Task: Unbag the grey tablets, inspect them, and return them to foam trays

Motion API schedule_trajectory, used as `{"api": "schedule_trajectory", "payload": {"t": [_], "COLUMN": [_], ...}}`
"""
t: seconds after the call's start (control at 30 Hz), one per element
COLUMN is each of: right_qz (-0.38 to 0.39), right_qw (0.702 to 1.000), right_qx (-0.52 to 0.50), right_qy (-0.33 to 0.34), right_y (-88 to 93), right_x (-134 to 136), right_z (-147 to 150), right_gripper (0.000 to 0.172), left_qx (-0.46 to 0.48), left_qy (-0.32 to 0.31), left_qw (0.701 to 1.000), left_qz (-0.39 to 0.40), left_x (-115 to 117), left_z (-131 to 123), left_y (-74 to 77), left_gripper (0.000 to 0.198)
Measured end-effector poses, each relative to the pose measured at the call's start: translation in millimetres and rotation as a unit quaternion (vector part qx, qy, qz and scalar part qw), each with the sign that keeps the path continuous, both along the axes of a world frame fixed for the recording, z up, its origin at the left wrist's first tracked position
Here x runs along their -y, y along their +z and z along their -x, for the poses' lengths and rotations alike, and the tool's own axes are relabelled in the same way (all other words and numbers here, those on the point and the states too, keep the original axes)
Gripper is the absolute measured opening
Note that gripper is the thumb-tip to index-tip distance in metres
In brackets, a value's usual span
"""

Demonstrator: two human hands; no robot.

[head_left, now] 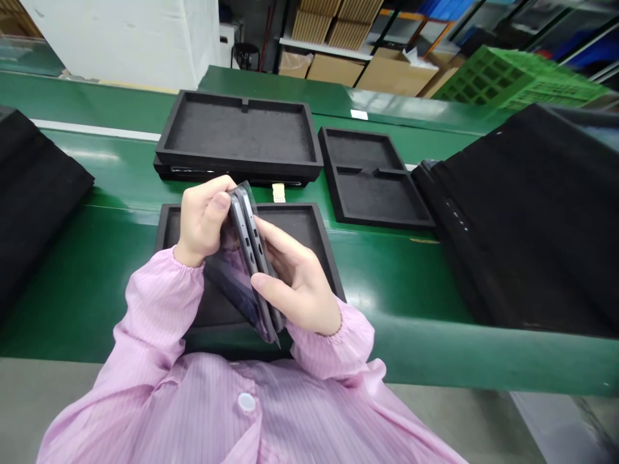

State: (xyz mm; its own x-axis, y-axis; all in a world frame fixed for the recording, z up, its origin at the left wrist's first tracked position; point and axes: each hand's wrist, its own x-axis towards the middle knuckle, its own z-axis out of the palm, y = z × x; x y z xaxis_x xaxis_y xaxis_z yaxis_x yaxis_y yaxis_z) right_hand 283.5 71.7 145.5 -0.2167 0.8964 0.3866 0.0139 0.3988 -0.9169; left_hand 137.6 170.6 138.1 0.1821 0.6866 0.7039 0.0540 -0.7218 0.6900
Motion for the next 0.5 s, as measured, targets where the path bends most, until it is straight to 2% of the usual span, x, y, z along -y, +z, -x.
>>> {"api": "schedule_trajectory", "payload": {"t": [0.33,0.5], "right_qz": [-0.04,-0.044], "right_qw": [0.999,0.998], "right_qx": [0.016,0.026], "right_qy": [-0.027,-0.039], "right_y": [0.4,0.6], "right_x": [5,9], "right_z": [11,14], "right_gripper": [0.059,0.06], "left_qx": [-0.006,-0.005], "left_qy": [-0.02,-0.051], "left_qw": [0.999,0.998], "left_qz": [0.045,0.047], "left_x": [-1,-1], "left_z": [5,5], "left_y": [-1.3,0.3], "left_gripper": [0.061,0.06]}}
